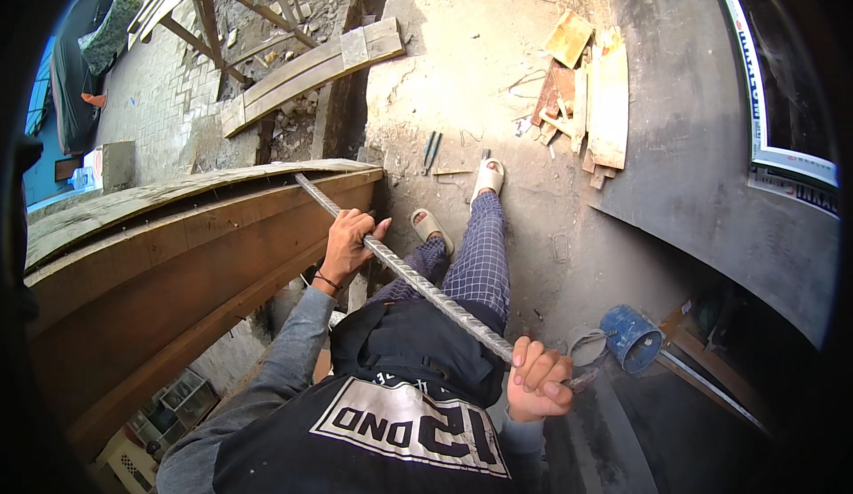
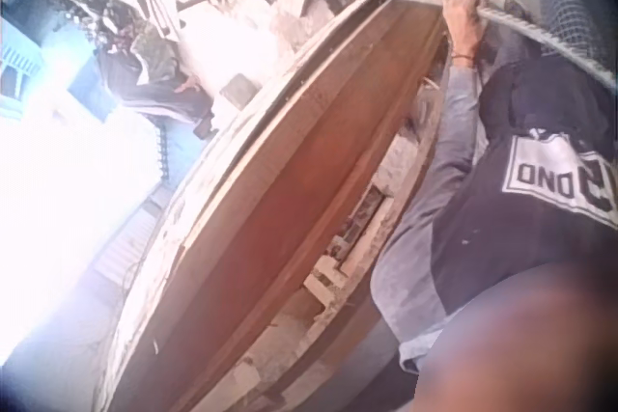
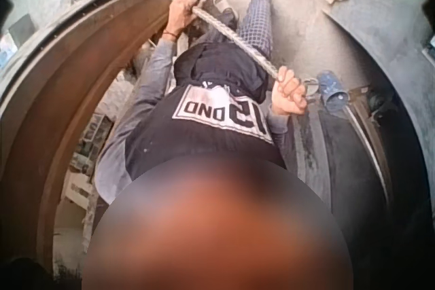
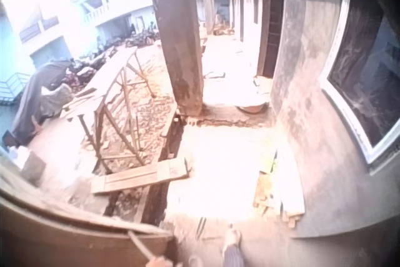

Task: The person uses a long metal rebar as a lever to pry apart a large wooden door frame or panel from a wall. They repeatedly insert the rebar into the gap and apply force to separate the wood, while another person stands nearby holding a rope.

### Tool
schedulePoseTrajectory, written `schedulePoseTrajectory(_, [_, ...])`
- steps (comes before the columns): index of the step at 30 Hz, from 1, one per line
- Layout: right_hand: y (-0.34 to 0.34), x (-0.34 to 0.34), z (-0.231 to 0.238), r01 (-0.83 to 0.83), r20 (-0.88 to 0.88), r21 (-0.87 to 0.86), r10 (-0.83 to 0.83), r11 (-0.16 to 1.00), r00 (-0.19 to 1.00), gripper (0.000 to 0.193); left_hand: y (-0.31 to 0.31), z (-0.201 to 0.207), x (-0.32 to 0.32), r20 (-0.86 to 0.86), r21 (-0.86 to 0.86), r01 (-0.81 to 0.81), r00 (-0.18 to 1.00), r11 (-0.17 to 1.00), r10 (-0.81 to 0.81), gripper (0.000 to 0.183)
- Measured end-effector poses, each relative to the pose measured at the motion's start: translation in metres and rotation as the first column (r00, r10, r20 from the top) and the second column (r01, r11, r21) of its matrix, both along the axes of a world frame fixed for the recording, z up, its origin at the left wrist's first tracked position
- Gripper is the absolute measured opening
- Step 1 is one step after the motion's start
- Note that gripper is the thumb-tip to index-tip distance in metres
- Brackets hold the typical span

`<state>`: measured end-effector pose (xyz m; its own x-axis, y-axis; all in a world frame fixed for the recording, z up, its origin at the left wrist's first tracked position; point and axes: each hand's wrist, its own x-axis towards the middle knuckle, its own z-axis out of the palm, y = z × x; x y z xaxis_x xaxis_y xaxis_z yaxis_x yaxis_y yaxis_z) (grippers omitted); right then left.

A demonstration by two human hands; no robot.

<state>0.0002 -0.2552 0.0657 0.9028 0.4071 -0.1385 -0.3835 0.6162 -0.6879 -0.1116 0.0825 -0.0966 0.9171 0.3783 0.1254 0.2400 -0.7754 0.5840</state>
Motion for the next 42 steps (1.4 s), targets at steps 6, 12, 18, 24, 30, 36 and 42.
schedulePoseTrajectory(6, [-0.017, -0.023, -0.009, 0.165, -0.183, -0.057, -0.173, 0.985, 0.968, 0.025, -0.007, -0.004, -0.003, -0.043, 0.018, 0.012, 0.999, 1.0, -0.011, 0.044])
schedulePoseTrajectory(12, [-0.023, -0.029, -0.015, 0.064, -0.123, -0.012, -0.065, 0.998, 0.99, 0.025, -0.012, -0.004, -0.006, -0.011, 0.028, 0.034, 0.999, 0.999, -0.034, 0.04])
schedulePoseTrajectory(18, [0.001, 0.051, -0.026, 0.123, -0.091, 0.002, -0.122, 0.992, 0.988, 0.04, -0.01, -0.013, 0.035, -0.033, 0.141, -0.032, 0.999, 0.989, 0.037, 0.043])
schedulePoseTrajectory(24, [0.052, 0.212, 0.022, -0.117, 0.183, 0.192, 0.082, 0.974, 0.98, 0.04, -0.009, 0.002, 0.106, 0.099, 0.105, -0.147, 0.986, 0.984, 0.137, 0.045])
schedulePoseTrajectory(30, [0.125, 0.232, 0.033, -0.252, 0.256, 0.103, 0.219, 0.962, 0.942, 0.037, 0.015, -0.045, 0.129, 0.036, -0.108, -0.215, 0.975, 0.971, 0.22, 0.05])
schedulePoseTrajectory(36, [0.196, 0.146, -0.109, -0.201, 0.077, -0.07, 0.206, 0.977, 0.975, 0.041, 0.093, -0.141, 0.064, -0.454, -0.254, -0.239, 0.885, 0.937, 0.103, 0.059])
schedulePoseTrajectory(42, [0.124, 0.061, -0.122, -0.103, 0.043, -0.155, 0.111, 0.983, 0.993, 0.036, 0.066, -0.165, 0.02, -0.355, -0.112, -0.145, 0.93, 0.983, 0.097, 0.053])
